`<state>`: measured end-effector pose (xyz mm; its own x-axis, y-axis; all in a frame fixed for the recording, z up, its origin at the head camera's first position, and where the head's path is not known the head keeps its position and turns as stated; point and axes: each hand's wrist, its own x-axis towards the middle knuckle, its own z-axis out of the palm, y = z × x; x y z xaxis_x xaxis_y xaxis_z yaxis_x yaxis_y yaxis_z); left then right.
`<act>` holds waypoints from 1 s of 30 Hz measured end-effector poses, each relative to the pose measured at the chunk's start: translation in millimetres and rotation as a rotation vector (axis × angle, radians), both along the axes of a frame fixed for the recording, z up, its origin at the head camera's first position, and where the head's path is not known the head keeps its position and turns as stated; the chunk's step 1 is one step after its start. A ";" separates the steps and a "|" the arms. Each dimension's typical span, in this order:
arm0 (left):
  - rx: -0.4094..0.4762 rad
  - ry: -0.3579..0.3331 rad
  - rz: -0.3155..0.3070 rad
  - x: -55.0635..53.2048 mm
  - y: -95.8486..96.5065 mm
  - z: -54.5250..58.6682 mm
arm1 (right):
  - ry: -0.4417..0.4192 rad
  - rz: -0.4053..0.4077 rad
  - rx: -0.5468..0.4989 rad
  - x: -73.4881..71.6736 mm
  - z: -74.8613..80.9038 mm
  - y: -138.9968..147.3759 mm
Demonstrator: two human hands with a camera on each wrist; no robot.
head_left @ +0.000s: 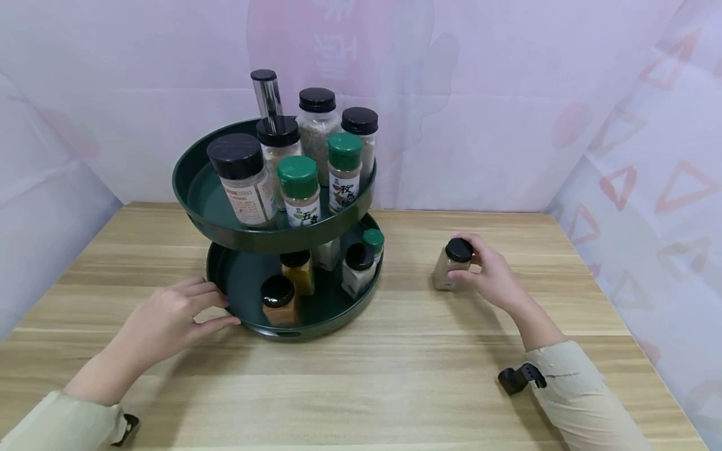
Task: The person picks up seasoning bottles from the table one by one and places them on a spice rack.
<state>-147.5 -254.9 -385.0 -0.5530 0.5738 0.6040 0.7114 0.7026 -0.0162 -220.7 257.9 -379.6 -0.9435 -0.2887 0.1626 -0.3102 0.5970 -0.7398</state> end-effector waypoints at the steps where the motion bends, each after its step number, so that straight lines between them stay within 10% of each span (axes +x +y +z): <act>1: 0.001 -0.001 -0.001 -0.1 0.3 -0.1 | 0.002 -0.006 -0.001 0.4 -0.1 -0.2; 30: -0.001 -0.041 0.053 3.8 2.4 0.6 | 0.022 -0.068 -0.046 19.9 28.1 -6.1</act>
